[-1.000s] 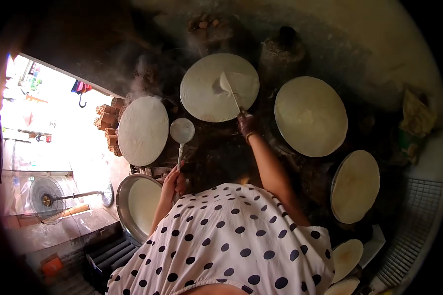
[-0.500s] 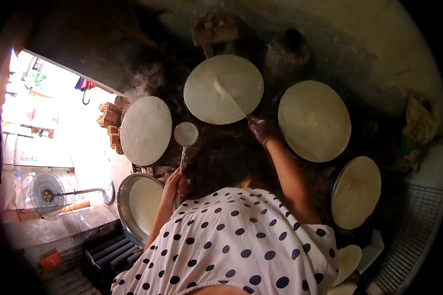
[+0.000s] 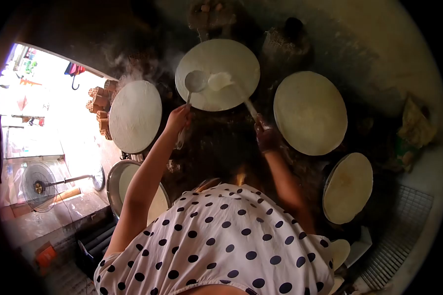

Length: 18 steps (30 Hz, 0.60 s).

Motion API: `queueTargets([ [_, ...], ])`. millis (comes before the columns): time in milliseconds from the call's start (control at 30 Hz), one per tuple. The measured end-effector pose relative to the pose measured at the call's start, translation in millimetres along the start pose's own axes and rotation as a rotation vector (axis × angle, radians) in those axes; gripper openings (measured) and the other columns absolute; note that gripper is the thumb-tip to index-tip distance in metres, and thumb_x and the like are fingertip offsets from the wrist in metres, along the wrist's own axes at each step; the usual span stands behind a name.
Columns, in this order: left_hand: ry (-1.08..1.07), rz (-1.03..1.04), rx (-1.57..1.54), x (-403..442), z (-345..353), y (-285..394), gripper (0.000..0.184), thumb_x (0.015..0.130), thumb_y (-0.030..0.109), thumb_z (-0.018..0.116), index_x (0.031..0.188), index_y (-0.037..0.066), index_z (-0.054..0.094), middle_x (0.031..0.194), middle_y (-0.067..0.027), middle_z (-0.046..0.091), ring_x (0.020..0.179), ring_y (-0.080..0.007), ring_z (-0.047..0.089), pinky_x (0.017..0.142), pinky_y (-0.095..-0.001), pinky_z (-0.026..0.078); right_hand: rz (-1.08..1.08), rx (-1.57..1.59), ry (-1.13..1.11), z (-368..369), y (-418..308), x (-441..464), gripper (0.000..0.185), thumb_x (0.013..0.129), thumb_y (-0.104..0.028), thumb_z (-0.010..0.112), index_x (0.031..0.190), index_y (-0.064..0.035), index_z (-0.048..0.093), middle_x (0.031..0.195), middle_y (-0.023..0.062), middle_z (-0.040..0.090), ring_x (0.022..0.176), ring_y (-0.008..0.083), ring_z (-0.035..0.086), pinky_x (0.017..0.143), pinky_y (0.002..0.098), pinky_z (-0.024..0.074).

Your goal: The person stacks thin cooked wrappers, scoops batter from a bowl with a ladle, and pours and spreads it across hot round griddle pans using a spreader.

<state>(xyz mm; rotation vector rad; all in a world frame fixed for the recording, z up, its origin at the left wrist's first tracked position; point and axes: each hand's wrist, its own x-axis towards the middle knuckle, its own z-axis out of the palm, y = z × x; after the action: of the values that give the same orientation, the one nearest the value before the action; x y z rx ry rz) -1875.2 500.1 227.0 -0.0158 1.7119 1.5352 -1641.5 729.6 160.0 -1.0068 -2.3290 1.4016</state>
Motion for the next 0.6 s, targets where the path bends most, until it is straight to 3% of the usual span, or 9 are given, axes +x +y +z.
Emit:
queueTargets([
  [133,0.182,0.022,-0.102,16,38,-3,0.018,0.087,0.014,0.05,0.1,0.003,0.057,0.065,-0.0036,0.052,0.047,-0.0154,0.049,0.042,-0.0292,0.04,0.067,-0.229,0.054,101,24,-5,0.039,0.088,-0.029,0.057,0.122,-0.0108,0.059,0.103,0.0176,0.065,0.095,0.0353,0.062,0.083,0.0381,0.0488],
  [233,0.155,0.066,-0.155,15,43,-9,0.016,0.09,0.015,0.049,0.097,0.003,0.057,0.062,-0.0011,0.048,0.046,-0.0144,0.045,0.041,-0.0294,0.038,0.226,0.101,-0.16,123,25,8,0.041,0.087,-0.032,0.057,0.124,-0.0133,0.058,0.1,0.0165,0.066,0.081,0.0352,0.064,0.071,0.0393,0.0515],
  [267,-0.125,-0.057,-0.469,13,21,-9,0.017,0.092,0.016,0.047,0.1,0.004,0.056,0.061,0.0005,0.044,0.044,-0.0134,0.042,0.041,-0.0289,0.037,0.208,0.153,-0.246,86,-16,2,0.039,0.089,-0.03,0.056,0.123,-0.0115,0.058,0.095,0.0157,0.067,0.074,0.0313,0.064,0.066,0.0381,0.051],
  [300,-0.407,-0.182,-0.776,13,6,-5,0.018,0.094,0.017,0.045,0.103,0.005,0.056,0.061,0.0021,0.041,0.043,-0.0124,0.039,0.04,-0.0285,0.036,0.043,0.081,-0.229,83,-3,9,0.037,0.09,-0.027,0.055,0.122,-0.0088,0.059,0.09,0.0143,0.066,0.07,0.0269,0.062,0.063,0.0366,0.05],
  [367,-0.332,-0.043,-0.875,-50,0,18,0.023,0.097,0.017,0.04,0.115,0.007,0.052,0.061,0.0036,0.037,0.043,-0.0109,0.035,0.04,-0.0277,0.034,-0.283,-0.083,-0.147,76,23,20,0.033,0.092,-0.022,0.053,0.119,-0.0033,0.06,0.079,0.0115,0.066,0.061,0.018,0.058,0.056,0.0335,0.0478],
  [433,-0.243,0.093,-0.725,-80,-4,23,0.029,0.098,0.016,0.037,0.125,0.009,0.046,0.064,0.0033,0.039,0.043,-0.0089,0.034,0.041,-0.0252,0.034,0.014,0.296,0.024,73,24,26,0.031,0.093,-0.019,0.053,0.117,-0.0018,0.06,0.082,0.0095,0.067,0.064,0.0158,0.058,0.06,0.0325,0.0484],
  [467,-0.219,0.09,-0.645,-84,-11,25,0.03,0.098,0.016,0.037,0.126,0.009,0.046,0.064,0.0033,0.038,0.043,-0.0084,0.034,0.041,-0.0243,0.033,-0.059,0.347,-0.03,108,80,46,0.032,0.093,-0.021,0.054,0.119,-0.0027,0.059,0.093,0.0121,0.068,0.077,0.0198,0.063,0.069,0.0338,0.0497],
  [567,-0.192,0.019,-0.591,-86,-28,25,0.029,0.098,0.017,0.039,0.124,0.01,0.047,0.064,0.0033,0.039,0.044,-0.0071,0.034,0.04,-0.0215,0.032,-0.335,0.03,-0.149,108,26,36,0.032,0.093,-0.021,0.053,0.118,-0.0019,0.06,0.105,0.0148,0.066,0.091,0.0238,0.063,0.08,0.0352,0.0487],
  [600,-0.206,-0.074,-0.607,-84,-33,21,0.028,0.098,0.018,0.041,0.123,0.01,0.048,0.063,0.0042,0.04,0.044,-0.0058,0.035,0.04,-0.0212,0.032,-0.235,0.034,-0.193,90,-2,27,0.032,0.092,-0.023,0.054,0.116,-0.0049,0.061,0.11,0.0162,0.065,0.097,0.0286,0.062,0.085,0.0362,0.0472],
])
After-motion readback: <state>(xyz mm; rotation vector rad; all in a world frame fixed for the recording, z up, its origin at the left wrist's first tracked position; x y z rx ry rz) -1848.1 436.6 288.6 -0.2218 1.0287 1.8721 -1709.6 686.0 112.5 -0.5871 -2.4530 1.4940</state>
